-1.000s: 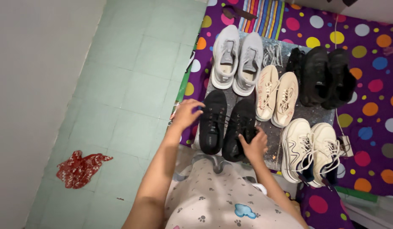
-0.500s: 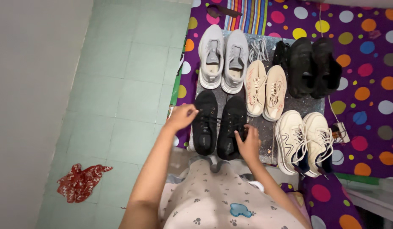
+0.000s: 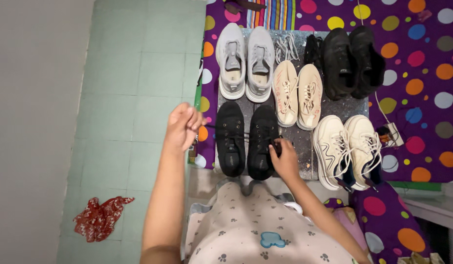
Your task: The person removes the laces from a pair of black shoes and then re-laces them. The hands pull the laces out, thread them back through the eyelets, and tie a knot. Other shoes remain on the table but are not handled.
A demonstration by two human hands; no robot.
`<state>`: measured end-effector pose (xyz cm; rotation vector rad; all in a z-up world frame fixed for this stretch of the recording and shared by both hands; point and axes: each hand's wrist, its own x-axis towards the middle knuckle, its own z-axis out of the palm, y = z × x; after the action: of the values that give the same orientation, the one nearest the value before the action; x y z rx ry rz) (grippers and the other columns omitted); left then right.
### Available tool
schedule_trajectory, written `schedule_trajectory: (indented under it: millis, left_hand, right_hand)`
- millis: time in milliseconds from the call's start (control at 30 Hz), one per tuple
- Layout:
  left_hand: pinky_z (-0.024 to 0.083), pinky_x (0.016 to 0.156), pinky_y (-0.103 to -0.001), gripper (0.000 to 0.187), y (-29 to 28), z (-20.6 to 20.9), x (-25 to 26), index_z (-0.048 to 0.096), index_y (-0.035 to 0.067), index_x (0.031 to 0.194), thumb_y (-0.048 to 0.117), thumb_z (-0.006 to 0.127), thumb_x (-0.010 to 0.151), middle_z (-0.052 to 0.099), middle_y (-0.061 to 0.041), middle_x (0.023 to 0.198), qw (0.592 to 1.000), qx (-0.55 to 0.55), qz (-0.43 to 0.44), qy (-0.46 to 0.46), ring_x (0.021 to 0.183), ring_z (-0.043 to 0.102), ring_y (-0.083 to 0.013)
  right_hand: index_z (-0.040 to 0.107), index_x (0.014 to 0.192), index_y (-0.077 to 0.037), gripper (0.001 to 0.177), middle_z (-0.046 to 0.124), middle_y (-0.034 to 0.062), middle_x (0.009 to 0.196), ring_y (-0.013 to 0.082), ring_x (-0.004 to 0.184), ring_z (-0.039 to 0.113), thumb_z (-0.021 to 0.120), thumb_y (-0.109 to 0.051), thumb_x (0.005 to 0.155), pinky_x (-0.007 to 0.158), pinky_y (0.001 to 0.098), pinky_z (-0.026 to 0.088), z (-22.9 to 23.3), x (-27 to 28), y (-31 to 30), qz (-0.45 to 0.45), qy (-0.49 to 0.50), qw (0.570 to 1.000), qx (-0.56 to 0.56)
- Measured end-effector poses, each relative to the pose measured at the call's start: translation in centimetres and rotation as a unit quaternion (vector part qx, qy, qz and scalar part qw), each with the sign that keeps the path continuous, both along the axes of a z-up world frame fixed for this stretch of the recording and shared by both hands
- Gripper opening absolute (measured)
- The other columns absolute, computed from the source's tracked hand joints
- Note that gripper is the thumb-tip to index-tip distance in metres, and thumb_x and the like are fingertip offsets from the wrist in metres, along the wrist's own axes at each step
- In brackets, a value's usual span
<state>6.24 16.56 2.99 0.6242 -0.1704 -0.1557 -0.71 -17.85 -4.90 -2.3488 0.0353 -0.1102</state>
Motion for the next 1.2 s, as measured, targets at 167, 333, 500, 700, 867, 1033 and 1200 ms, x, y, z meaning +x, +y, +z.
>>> schedule_trajectory:
  millis: [167, 333, 500, 700, 867, 1033, 1200]
  left_hand:
    - [0.044, 0.070, -0.028, 0.013, -7.5, 0.7, 0.6, 0.061, 0.005, 0.104, 0.015, 0.069, 0.100, 0.058, 0.001, 0.088, 0.974, 0.221, -0.053, -0.005, 0.077, 0.054, -0.0078]
    - [0.056, 0.072, -0.037, 0.010, -15.5, -0.7, -1.5, 0.068, 0.009, 0.099, 0.017, 0.069, 0.094, 0.073, -0.012, 0.092, 0.800, 0.574, -0.024, -0.173, 0.081, 0.072, -0.0289]
    - [0.054, 0.068, -0.045, 0.010, -18.0, -3.9, -4.9, 0.070, 0.014, 0.098, 0.019, 0.064, 0.092, 0.074, -0.010, 0.093, 0.719, 0.679, 0.069, -0.133, 0.083, 0.070, -0.0348]
    - [0.053, 0.066, -0.045, 0.007, -19.3, -6.6, -4.7, 0.069, 0.014, 0.095, 0.015, 0.065, 0.090, 0.070, -0.009, 0.081, 0.612, 0.762, 0.083, -0.194, 0.076, 0.069, -0.0315]
    - [0.053, 0.069, -0.042, 0.009, -19.4, -6.7, -4.5, 0.068, 0.012, 0.090, 0.013, 0.068, 0.081, 0.068, -0.007, 0.079, 0.581, 0.766, 0.129, -0.243, 0.075, 0.069, -0.0279]
    - [0.052, 0.070, -0.042, 0.011, -19.6, -6.9, -4.2, 0.069, 0.012, 0.089, 0.015, 0.070, 0.078, 0.067, -0.007, 0.080, 0.564, 0.776, 0.123, -0.254, 0.074, 0.069, -0.0277]
    - [0.052, 0.070, -0.042, 0.005, -20.3, -8.4, -3.8, 0.065, 0.011, 0.084, 0.014, 0.069, 0.081, 0.068, -0.007, 0.080, 0.550, 0.787, 0.130, -0.247, 0.073, 0.069, -0.0276]
  right_hand:
    - [0.066, 0.109, -0.001, 0.028, 0.069, 0.0189, 0.103, 0.0353, 0.089, 0.068, 0.075, -0.018, 0.090, 0.080, 0.0416, 0.054, -0.2, 0.3, -0.5, 0.018, -0.013, 1.000, 0.016]
    - [0.069, 0.109, -0.004, 0.026, 0.071, 0.0137, 0.098, 0.0258, 0.079, 0.070, 0.075, -0.018, 0.088, 0.074, 0.0353, 0.055, -0.5, 0.4, -1.0, 0.001, 0.040, 0.997, 0.070]
    - [0.073, 0.112, -0.005, 0.028, 0.074, 0.0131, 0.099, 0.0221, 0.082, 0.071, 0.075, -0.017, 0.087, 0.075, 0.0329, 0.055, -1.4, 0.7, -2.3, 0.012, 0.074, 0.994, 0.079]
    - [0.073, 0.113, -0.006, 0.027, 0.075, 0.0125, 0.098, 0.0213, 0.080, 0.070, 0.073, -0.019, 0.089, 0.075, 0.0322, 0.055, -2.6, 0.9, -2.7, -0.008, 0.120, 0.987, 0.104]
    - [0.073, 0.114, -0.006, 0.027, 0.076, 0.0113, 0.100, 0.0172, 0.082, 0.070, 0.072, -0.019, 0.090, 0.077, 0.0305, 0.054, -3.1, 0.8, -2.9, -0.008, 0.113, 0.987, 0.116]
    - [0.074, 0.116, -0.007, 0.029, 0.075, 0.0101, 0.094, 0.0153, 0.079, 0.067, 0.072, -0.020, 0.091, 0.076, 0.0295, 0.053, -3.3, 0.8, -3.0, -0.030, 0.142, 0.981, 0.129]
    - [0.074, 0.116, -0.007, 0.029, 0.076, 0.0100, 0.092, 0.0140, 0.078, 0.067, 0.072, -0.022, 0.091, 0.074, 0.0286, 0.053, -2.4, 0.8, -2.8, -0.023, 0.137, 0.981, 0.132]
